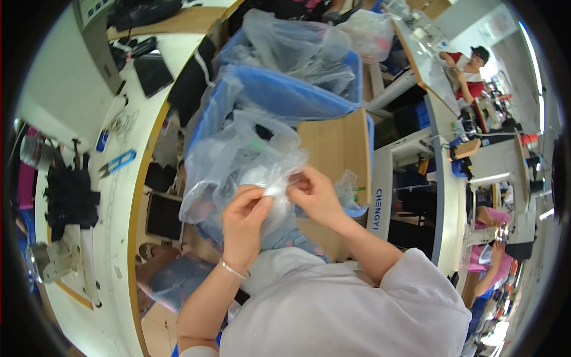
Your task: The worker is sorting, counting, and bundling small black fabric components (likely shoe liners or uppers) at a manufacturing station.
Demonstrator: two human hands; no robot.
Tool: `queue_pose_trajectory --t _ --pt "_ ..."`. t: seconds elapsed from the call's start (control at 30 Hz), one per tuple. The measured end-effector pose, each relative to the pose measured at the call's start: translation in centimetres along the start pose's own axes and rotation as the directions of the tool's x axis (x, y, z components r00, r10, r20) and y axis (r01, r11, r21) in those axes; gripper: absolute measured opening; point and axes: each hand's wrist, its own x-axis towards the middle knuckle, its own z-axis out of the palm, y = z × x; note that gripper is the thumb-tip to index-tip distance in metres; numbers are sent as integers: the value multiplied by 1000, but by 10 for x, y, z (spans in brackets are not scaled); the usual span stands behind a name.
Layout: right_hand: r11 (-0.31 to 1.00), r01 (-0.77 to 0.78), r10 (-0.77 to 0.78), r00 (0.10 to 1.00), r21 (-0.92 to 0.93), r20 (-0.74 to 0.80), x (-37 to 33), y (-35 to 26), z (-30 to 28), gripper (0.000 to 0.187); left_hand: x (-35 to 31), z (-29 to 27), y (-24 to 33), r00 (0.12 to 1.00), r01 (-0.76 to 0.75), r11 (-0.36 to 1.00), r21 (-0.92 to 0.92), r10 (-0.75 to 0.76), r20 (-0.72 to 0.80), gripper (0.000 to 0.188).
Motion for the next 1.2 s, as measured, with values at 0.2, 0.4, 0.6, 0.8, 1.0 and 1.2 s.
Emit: queue_pose_trajectory --t 0.2,0.4,0.6,0.8,1.0,1.2 --pt "612 592 -653 752 -525 87 -33 -2 -18 26 -15 -7 10 980 105 992 -63 -93 177 15" --pt "869 307 -333 943 -388 -1 -38 -4 -3 27 -18 -18 7 977 20 961 -277 40 210 17" --pt "969 247 -246 967 5 -72 -19 16 4 27 -28 -22 -17 933 325 511 -795 -35 359 22" --pt "807 570 -590 793 -156 -152 -27 -9 -20 26 -15 -16 7 997 -46 999 -27 44 -66 50" --pt "378 910 -925 363 -169 -110 -1 -29 -14 36 -24 -31 1 970 93 993 -77 -108 -217 27" --pt "796 588 -571 808 -144 142 24 -19 4 77 -14 -43 8 942 75 984 -161 -123 -312 31"
